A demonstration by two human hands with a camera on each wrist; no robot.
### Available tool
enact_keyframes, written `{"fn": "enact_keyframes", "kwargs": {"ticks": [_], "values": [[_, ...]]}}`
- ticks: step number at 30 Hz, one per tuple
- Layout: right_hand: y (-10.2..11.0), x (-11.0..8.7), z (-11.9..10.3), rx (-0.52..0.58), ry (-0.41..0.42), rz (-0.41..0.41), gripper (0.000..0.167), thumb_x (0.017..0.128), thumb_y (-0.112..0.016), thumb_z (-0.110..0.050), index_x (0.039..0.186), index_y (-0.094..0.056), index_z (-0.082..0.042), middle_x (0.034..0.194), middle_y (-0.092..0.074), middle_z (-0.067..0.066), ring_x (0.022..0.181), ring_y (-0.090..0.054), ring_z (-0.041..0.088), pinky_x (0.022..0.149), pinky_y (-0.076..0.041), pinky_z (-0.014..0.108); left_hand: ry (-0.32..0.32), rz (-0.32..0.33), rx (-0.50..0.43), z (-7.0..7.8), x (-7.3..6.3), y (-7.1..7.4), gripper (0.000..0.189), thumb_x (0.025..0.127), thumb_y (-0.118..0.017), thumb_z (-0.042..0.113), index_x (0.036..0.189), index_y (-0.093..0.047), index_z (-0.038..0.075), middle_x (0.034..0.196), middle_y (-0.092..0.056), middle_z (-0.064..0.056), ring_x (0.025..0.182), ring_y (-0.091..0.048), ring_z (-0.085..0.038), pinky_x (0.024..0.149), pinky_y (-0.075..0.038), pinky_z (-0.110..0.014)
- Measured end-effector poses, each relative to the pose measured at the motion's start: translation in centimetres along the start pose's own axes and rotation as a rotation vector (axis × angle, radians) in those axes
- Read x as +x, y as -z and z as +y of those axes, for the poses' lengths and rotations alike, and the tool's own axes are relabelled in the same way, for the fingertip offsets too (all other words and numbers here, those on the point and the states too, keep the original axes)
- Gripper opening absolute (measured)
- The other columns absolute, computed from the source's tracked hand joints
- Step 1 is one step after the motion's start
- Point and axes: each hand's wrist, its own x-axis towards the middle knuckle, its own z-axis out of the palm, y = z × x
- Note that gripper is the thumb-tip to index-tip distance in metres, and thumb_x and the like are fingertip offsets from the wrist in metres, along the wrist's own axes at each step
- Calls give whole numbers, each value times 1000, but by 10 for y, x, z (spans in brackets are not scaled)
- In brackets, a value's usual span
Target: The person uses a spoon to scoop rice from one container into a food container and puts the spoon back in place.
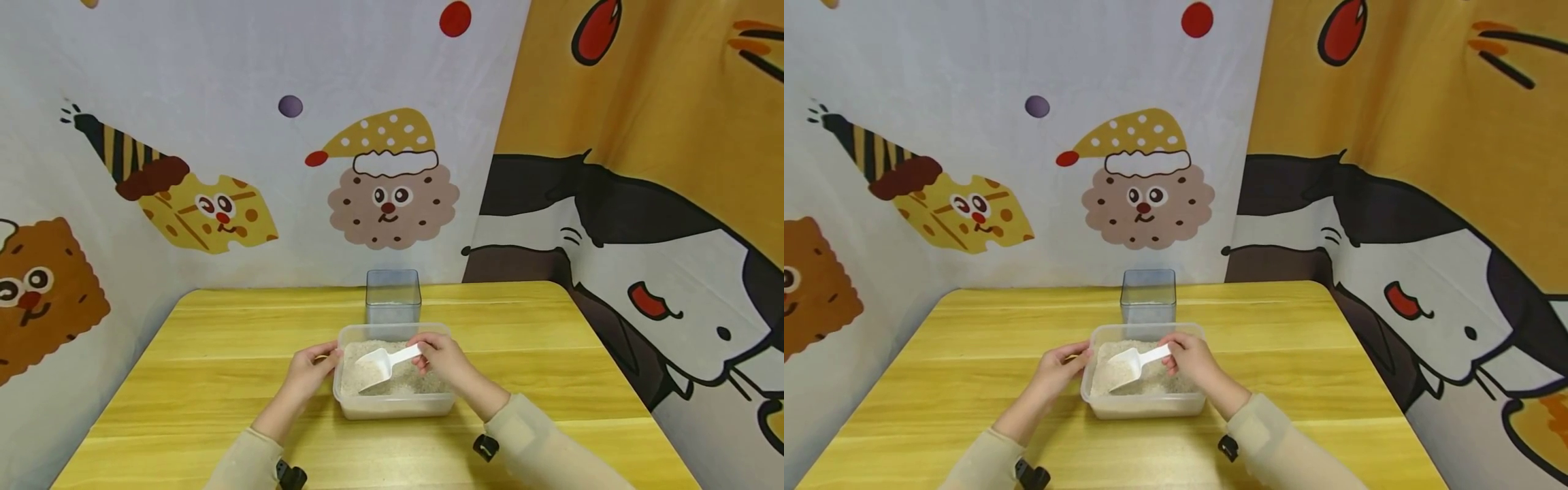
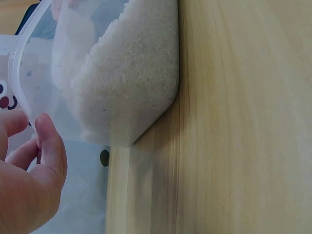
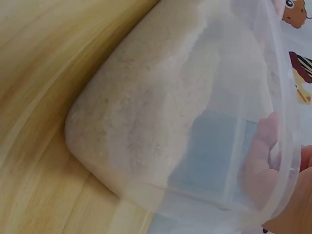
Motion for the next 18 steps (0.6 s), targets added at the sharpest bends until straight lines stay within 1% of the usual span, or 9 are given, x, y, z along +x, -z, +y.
{"fn": "enact_keyframes", "kwargs": {"ticks": [8, 14, 18], "values": [[6, 0, -3, 47, -29, 24, 25, 100, -39, -1, 107, -57, 13, 67, -55, 4, 60, -50, 11, 53, -45, 21, -1, -5, 0, 0, 0, 0, 39, 91, -63, 11, 124, -57, -9, 113, -64, -17, 88, -59, -7, 75, -54, -19], [13, -1, -7, 91, -39, 41, 24, 100, -39, -1, 107, -57, 13, 67, -56, 3, 59, -49, 11, 53, -44, 21, 4, -2, -11, 2, -1, 0, 39, 91, -62, 10, 125, -57, -8, 115, -63, -18, 88, -59, -6, 75, -54, -19], [19, 0, -7, 93, -47, 55, 25, 100, -38, -1, 107, -57, 13, 66, -56, 2, 58, -49, 10, 52, -45, 20, -1, -7, -14, 2, -1, 0, 39, 91, -62, 10, 125, -56, -9, 114, -63, -18, 88, -59, -7, 75, -54, -19]]}}
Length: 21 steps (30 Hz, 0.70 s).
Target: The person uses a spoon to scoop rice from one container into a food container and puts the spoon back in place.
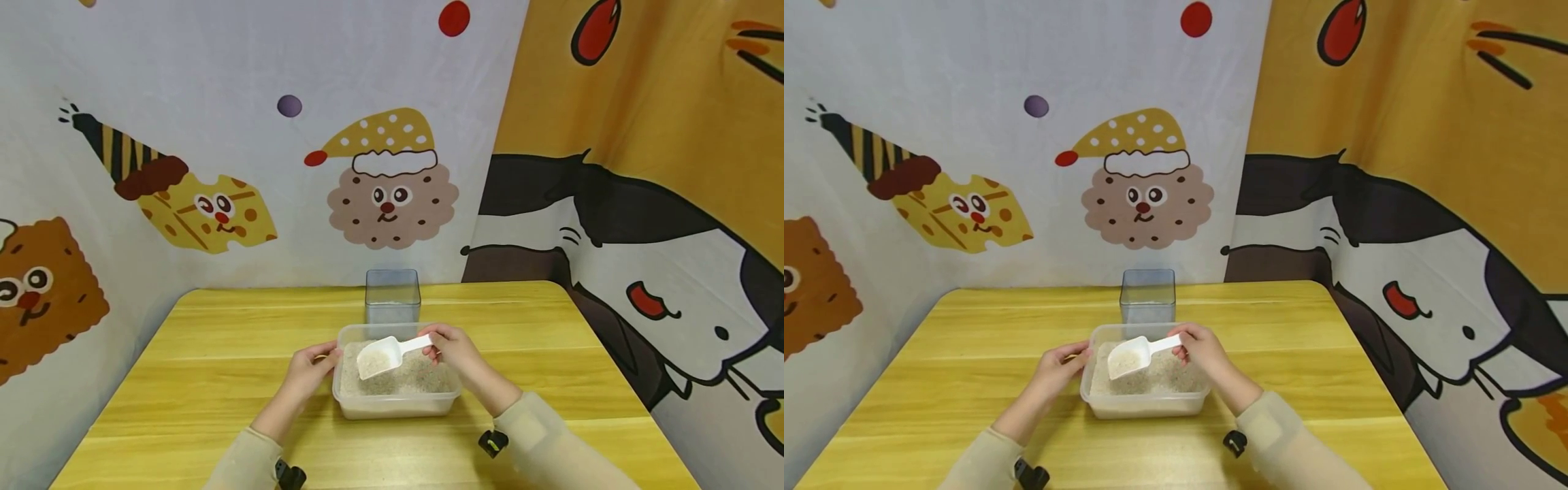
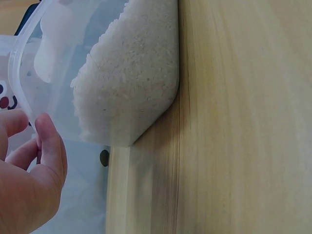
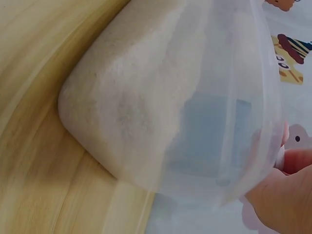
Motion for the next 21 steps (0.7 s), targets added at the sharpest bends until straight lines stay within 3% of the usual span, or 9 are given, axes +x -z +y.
{"fn": "enact_keyframes", "kwargs": {"ticks": [11, 21], "values": [[11, 3, 0, 28, -16, 6, 27, 102, -36, -5, 110, -56, 11, 69, -57, 2, 60, -49, 10, 55, -45, 20, -11, 4, 9, 0, -1, -1, 38, 91, -63, 11, 124, -57, -9, 118, -61, -22, 88, -59, -8, 75, -54, -19], [16, 3, -1, 54, -21, 43, 27, 102, -35, -6, 110, -57, 9, 70, -58, 2, 62, -50, 11, 56, -46, 20, -11, 17, 31, -3, 0, -2, 39, 91, -64, 13, 123, -58, -8, 114, -63, -18, 87, -59, -6, 75, -55, -20]]}}
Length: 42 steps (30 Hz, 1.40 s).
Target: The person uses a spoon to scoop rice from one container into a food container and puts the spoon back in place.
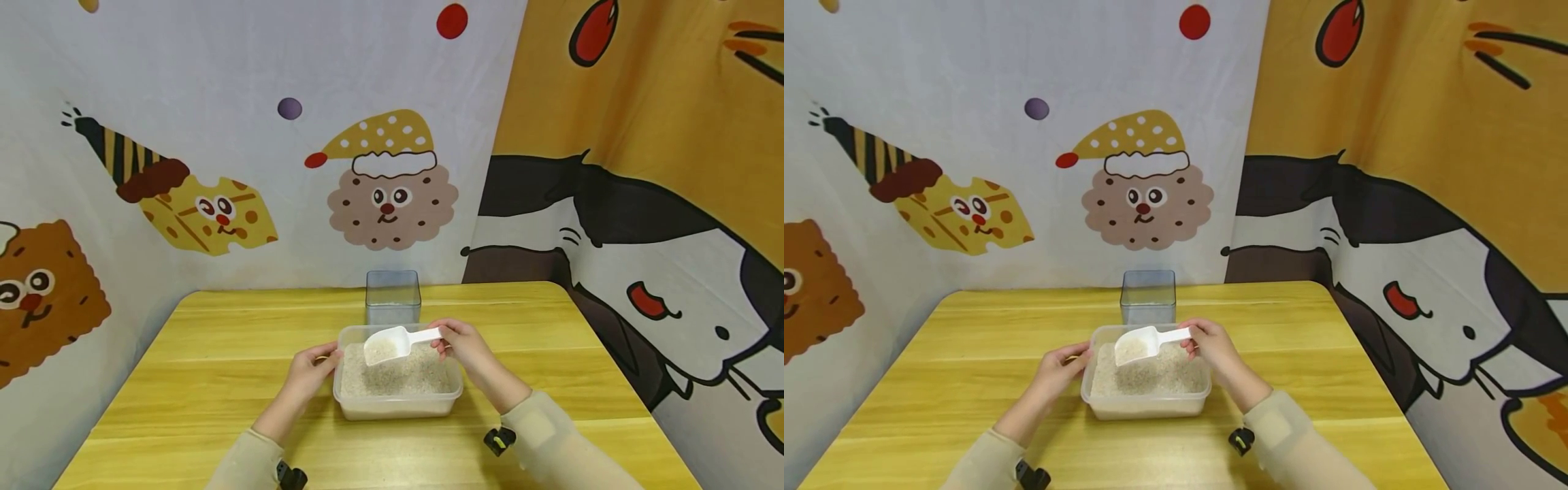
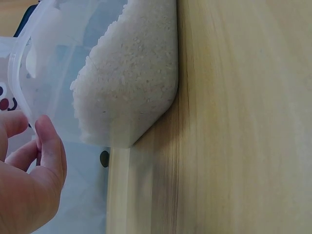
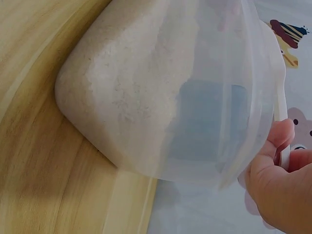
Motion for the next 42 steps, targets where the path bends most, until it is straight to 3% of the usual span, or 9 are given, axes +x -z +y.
{"fn": "enact_keyframes", "kwargs": {"ticks": [27, 36, 42], "values": [[22, 15, -21, 181, -14, 59, 32, 103, -34, -11, 124, -47, 10, 72, -59, -2, 63, -50, 6, 58, -46, 16, 25, -10, -7, 3, -1, -2, 40, 91, -64, 14, 124, -58, -6, 113, -63, -15, 90, -59, -9, 76, -54, -19], [24, 29, -32, 234, -6, 134, 31, 103, -36, -12, 122, -50, 7, 71, -61, -2, 63, -51, 6, 58, -46, 15, 33, -11, -8, 3, -1, 0, 40, 91, -64, 14, 125, -58, -5, 114, -62, -16, 91, -59, -9, 79, -55, -23], [23, 35, -36, 209, 36, 164, 31, 103, -35, -12, 121, -51, 7, 73, -60, -1, 63, -52, 6, 59, -48, 16, 32, -8, 0, 4, -2, 0, 39, 91, -64, 14, 124, -58, -6, 112, -62, -14, 90, -60, -8, 81, -55, -25]]}}
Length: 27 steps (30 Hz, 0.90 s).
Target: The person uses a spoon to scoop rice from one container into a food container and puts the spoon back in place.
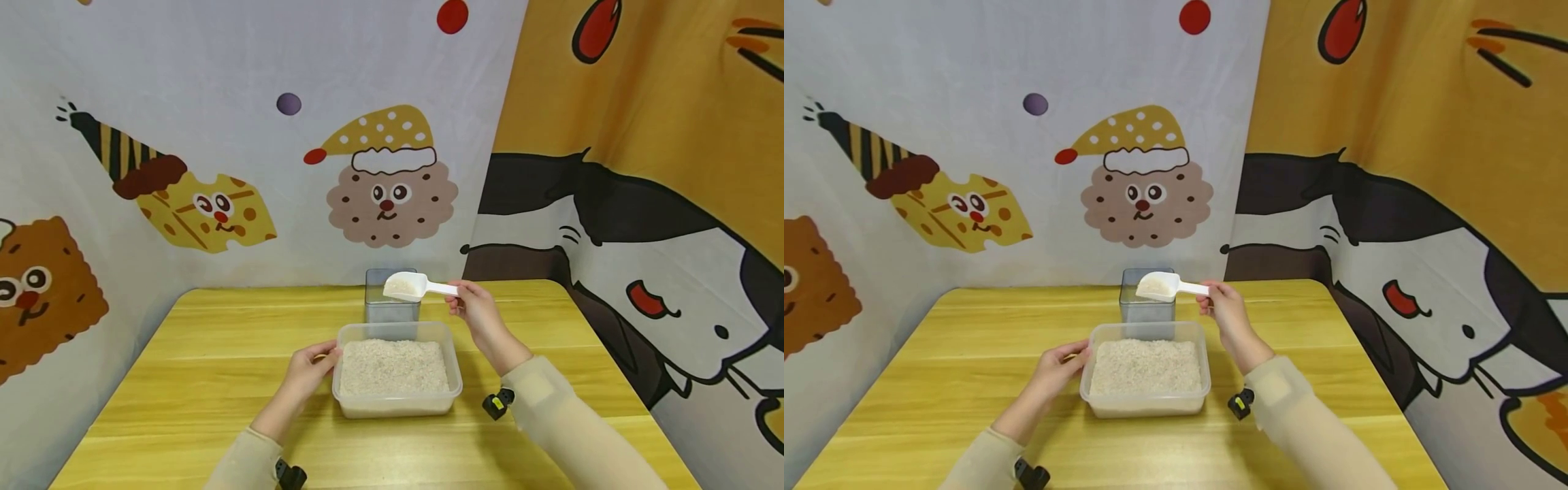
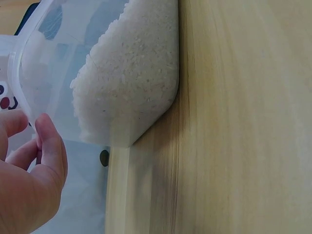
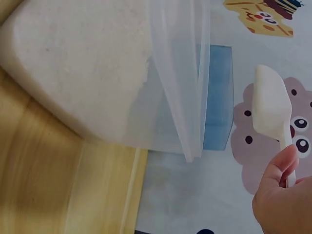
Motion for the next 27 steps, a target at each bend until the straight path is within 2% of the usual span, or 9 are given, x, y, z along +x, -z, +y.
{"fn": "enact_keyframes", "kwargs": {"ticks": [12, 22, 27], "values": [[-5, 13, 2, -81, 72, 46, 32, 103, -35, -12, 122, -51, 9, 76, -56, 2, 65, -51, 9, 59, -49, 17, -3, -1, 2, -1, 0, 0, 39, 91, -63, 14, 125, -58, -6, 111, -62, -13, 90, -59, -9, 79, -55, -23], [-8, 16, 4, -164, 197, 52, 28, 101, -42, -8, 117, -55, 11, 75, -60, 3, 63, -54, 7, 57, -51, 16, -4, 5, 4, -2, 1, 0, 38, 91, -63, 14, 124, -59, -6, 111, -63, -14, 90, -59, -9, 79, -55, -24], [-10, 17, 6, -197, 217, 68, 28, 100, -43, -8, 115, -57, 11, 76, -62, 8, 64, -55, 7, 57, -51, 16, -7, 1, 7, -2, 1, 0, 39, 91, -63, 14, 124, -59, -6, 112, -62, -14, 90, -59, -9, 77, -54, -20]]}}
